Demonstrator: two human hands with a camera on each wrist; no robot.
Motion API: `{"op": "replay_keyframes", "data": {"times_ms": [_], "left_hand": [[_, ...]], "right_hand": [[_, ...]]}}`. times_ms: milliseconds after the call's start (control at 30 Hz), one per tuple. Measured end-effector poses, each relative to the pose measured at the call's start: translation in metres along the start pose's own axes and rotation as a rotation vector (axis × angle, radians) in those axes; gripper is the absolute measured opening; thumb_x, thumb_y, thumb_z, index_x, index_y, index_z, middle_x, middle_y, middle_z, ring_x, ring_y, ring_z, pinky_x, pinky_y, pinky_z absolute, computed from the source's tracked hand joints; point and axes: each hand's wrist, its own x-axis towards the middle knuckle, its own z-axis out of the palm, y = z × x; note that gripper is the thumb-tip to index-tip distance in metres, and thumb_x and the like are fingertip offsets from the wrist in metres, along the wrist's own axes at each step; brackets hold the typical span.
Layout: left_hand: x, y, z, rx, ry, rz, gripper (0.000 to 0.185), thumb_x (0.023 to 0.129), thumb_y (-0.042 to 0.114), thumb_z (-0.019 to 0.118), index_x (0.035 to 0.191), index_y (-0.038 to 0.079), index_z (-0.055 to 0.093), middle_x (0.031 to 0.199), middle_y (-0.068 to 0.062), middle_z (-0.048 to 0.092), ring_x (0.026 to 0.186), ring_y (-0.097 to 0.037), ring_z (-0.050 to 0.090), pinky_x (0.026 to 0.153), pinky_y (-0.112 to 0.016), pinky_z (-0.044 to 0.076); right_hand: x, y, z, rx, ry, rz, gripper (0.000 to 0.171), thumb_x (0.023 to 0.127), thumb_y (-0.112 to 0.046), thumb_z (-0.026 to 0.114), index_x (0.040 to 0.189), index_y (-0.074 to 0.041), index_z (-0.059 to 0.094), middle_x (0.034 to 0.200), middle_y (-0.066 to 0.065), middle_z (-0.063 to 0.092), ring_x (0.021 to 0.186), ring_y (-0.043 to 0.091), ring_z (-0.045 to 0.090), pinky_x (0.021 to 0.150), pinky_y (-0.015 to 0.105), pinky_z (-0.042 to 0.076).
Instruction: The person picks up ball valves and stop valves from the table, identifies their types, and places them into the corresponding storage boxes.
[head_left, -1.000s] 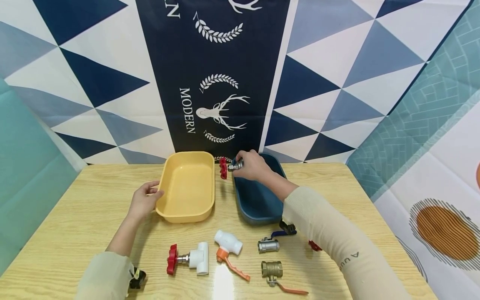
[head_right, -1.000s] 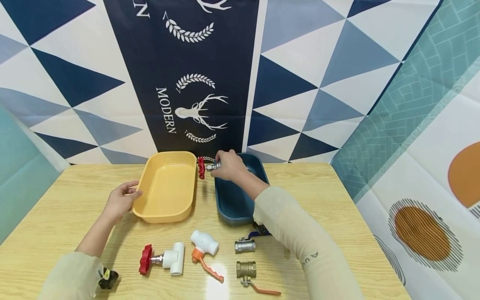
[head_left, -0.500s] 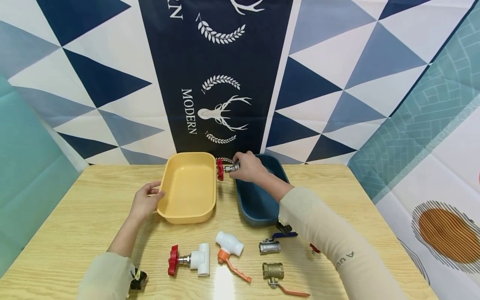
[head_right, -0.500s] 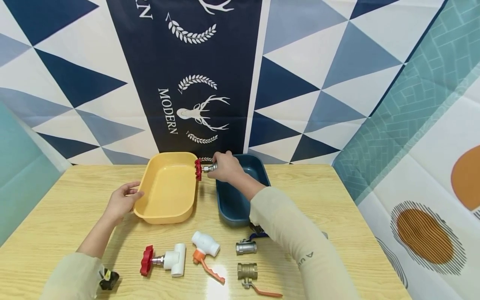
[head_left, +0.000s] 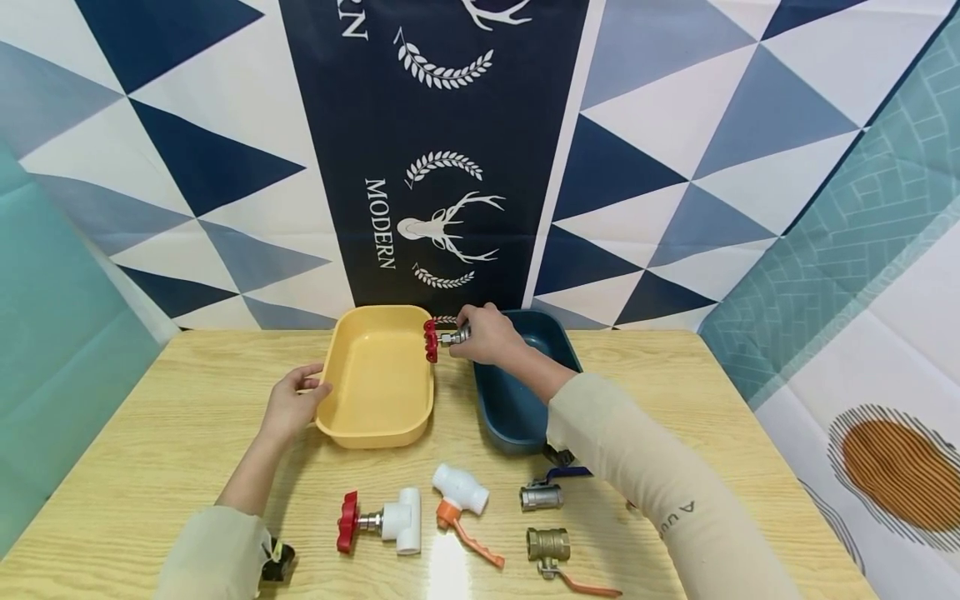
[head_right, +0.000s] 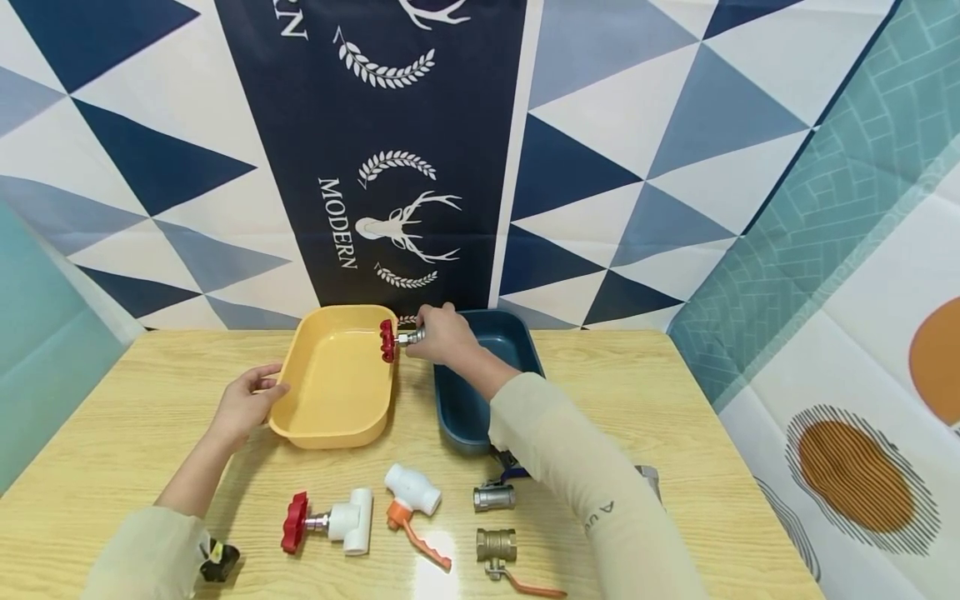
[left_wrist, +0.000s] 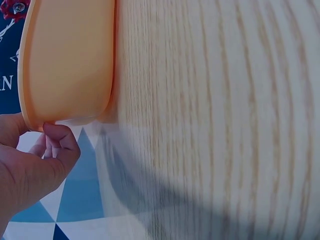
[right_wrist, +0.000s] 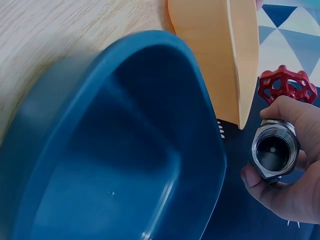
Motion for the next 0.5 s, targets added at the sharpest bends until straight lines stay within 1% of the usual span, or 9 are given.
{"op": "replay_keyframes", "data": {"times_ms": [233, 500], "left_hand": [[-0.001, -0.001, 0.0, -0.004, -0.001, 0.001, 0.049, 0.095, 0.015, 0.052, 0.139, 0.001, 0.038, 0.11, -0.01, 0.042, 0.084, -0.009, 0.048, 0.062, -0.017, 0.051], [-0.001, 0.0, -0.001, -0.012, -0.004, 0.002, 0.049, 0.095, 0.015, 0.052, 0.14, 0.001, 0.038, 0.11, -0.01, 0.042, 0.084, -0.01, 0.047, 0.063, -0.018, 0.051]], "right_hand": [[0.002, -0.006, 0.003, 0.002, -0.001, 0.01, 0.038, 0.075, -0.031, 0.07, 0.107, -0.014, 0.06, 0.101, 0.008, 0.052, 0.087, 0.021, 0.05, 0.069, 0.03, 0.047], [0.005, -0.011, 0.005, -0.017, 0.001, 0.0, 0.038, 0.075, -0.031, 0.071, 0.107, -0.014, 0.06, 0.101, 0.008, 0.052, 0.086, 0.021, 0.051, 0.07, 0.03, 0.047]]}}
